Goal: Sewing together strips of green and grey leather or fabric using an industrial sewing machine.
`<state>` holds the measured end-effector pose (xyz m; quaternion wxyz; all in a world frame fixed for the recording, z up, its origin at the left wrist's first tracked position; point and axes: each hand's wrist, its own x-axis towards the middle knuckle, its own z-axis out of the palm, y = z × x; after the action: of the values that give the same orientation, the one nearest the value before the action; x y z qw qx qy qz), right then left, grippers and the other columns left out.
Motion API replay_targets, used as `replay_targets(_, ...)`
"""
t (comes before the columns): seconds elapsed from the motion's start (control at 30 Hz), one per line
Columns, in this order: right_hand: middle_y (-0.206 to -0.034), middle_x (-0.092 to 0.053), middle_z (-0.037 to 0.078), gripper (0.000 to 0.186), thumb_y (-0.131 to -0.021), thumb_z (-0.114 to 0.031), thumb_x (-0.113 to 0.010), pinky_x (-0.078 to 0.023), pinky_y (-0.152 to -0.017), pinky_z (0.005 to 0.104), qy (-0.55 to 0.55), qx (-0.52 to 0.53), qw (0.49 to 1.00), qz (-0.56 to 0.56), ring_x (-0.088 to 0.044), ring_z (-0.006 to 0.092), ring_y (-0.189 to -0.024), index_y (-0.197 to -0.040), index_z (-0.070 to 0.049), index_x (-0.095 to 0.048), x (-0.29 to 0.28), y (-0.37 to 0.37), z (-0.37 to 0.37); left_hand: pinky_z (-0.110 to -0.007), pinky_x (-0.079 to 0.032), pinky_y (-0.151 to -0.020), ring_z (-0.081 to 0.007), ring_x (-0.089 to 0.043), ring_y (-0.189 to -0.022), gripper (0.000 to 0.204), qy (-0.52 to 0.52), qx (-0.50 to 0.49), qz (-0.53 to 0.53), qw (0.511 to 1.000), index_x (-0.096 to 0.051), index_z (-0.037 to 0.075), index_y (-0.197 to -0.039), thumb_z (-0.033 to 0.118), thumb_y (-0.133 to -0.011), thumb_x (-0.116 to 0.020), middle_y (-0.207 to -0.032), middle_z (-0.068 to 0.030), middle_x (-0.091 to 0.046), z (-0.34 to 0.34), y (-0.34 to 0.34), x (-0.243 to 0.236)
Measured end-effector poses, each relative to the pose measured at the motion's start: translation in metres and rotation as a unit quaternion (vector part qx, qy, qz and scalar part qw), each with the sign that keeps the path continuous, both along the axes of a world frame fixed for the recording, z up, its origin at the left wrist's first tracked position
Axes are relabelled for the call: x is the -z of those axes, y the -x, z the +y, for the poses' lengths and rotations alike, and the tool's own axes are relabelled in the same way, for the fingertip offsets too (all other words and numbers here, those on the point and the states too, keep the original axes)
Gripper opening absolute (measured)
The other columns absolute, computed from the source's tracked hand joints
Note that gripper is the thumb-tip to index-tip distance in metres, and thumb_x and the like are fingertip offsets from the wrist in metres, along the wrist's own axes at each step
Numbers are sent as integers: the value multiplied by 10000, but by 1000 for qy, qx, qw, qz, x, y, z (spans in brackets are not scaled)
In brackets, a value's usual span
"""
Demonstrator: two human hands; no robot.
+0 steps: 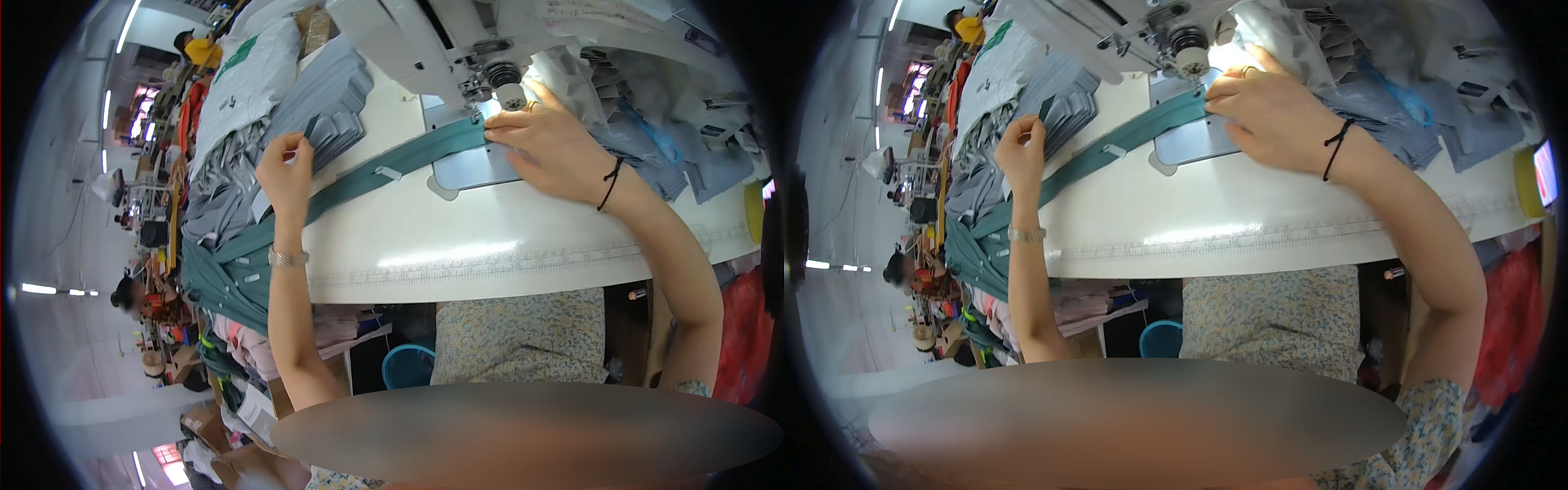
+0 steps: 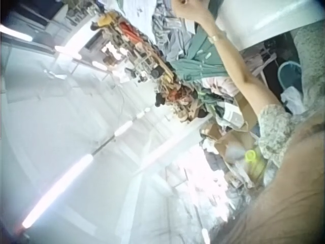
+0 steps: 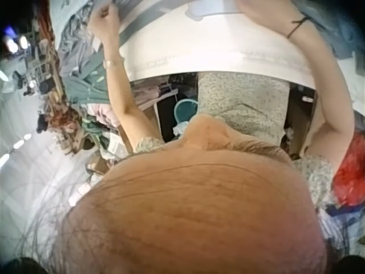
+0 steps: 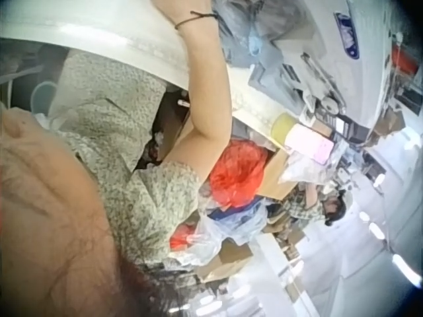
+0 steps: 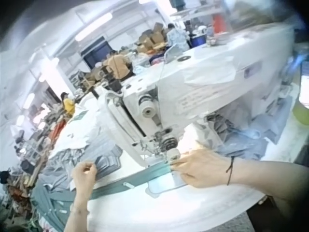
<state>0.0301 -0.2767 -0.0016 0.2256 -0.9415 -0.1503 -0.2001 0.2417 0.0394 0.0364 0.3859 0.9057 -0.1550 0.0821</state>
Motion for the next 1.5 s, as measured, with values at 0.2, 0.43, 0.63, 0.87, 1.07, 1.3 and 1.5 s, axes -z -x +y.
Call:
replay_targets(0.2, -1112, -679, 74, 276, -827, -63, -587, -309, -1149, 520, 23, -4, 1000, 1, -597, 236, -1145, -1069, -15, -710, -3, 3, -2, -364, -551, -672, -261, -659, -871, 178, -140, 429, -419, 788, -580, 18, -864, 18, -724, -689, -943, -109, -668, -99, 86, 4)
replay_targets(0.43, -1096, -681, 61, 268, -820, -65, -598, -310, -1148, 540, 0, -2, 1000, -3, -612, 231, -1123, -1050, -4, -719, -2, 5, 5, -370, -549, -711, -269, -640, -865, 236, -121, 436, -274, 849, -652, 32, -979, -18, -753, -698, -1002, -83, -660, -114, 96, 22)
replay_targets(0.63, -1115, -681, 64, 263, -816, -73, -616, -313, -1152, 527, 28, 3, 999, -23, -611, 231, -1128, -1043, -3, -727, -2, 4, 2, -392, -549, -733, -297, -626, -892, 337, -107, 425, -289, 851, -687, 40, -1119, -35, -791, -671, -1022, -89, -651, -114, 91, 32)
replay_targets(0.87, -1128, -666, 75, 259, -823, -85, -627, -323, -1152, 500, 4, -3, 1000, 12, -607, 253, -1130, -1048, 2, -721, -4, 6, 2, -401, -548, -749, -307, -621, -928, 336, -109, 420, -284, 855, -688, 42, -1126, -35, -799, -672, -1040, -98, -653, -115, 93, 33)
replay_targets(1.07, -1154, -644, 57, 257, -833, -89, -638, -314, -1155, 517, 27, 7, 999, -19, -580, 215, -1169, -1066, -10, -710, 1, 7, 4, -408, -543, -782, -312, -620, -946, 329, -97, 420, -263, 863, -688, 47, -1140, -35, -822, -669, -1076, -103, -653, -114, 92, 34)
replay_targets(1.3, -1135, -628, 50, 239, -835, -94, -657, -309, -1157, 517, 48, 9, 998, -39, -570, 196, -1172, -1051, -8, -712, 2, 7, 2, -416, -540, -799, -323, -617, -959, 317, -111, 422, -264, 860, -685, 37, -1133, -36, -825, -668, -1083, -114, -652, -118, 94, 33)
replay_targets(1.5, -1127, -625, 48, 237, -830, -94, -663, -324, -1147, 499, 55, 6, 997, -45, -572, 197, -1161, -1048, -15, -715, 3, 8, 4, -411, -543, -807, -324, -617, -970, 313, -110, 428, -271, 855, -681, 26, -1132, -32, -825, -666, -1084, -112, -655, -119, 92, 32)
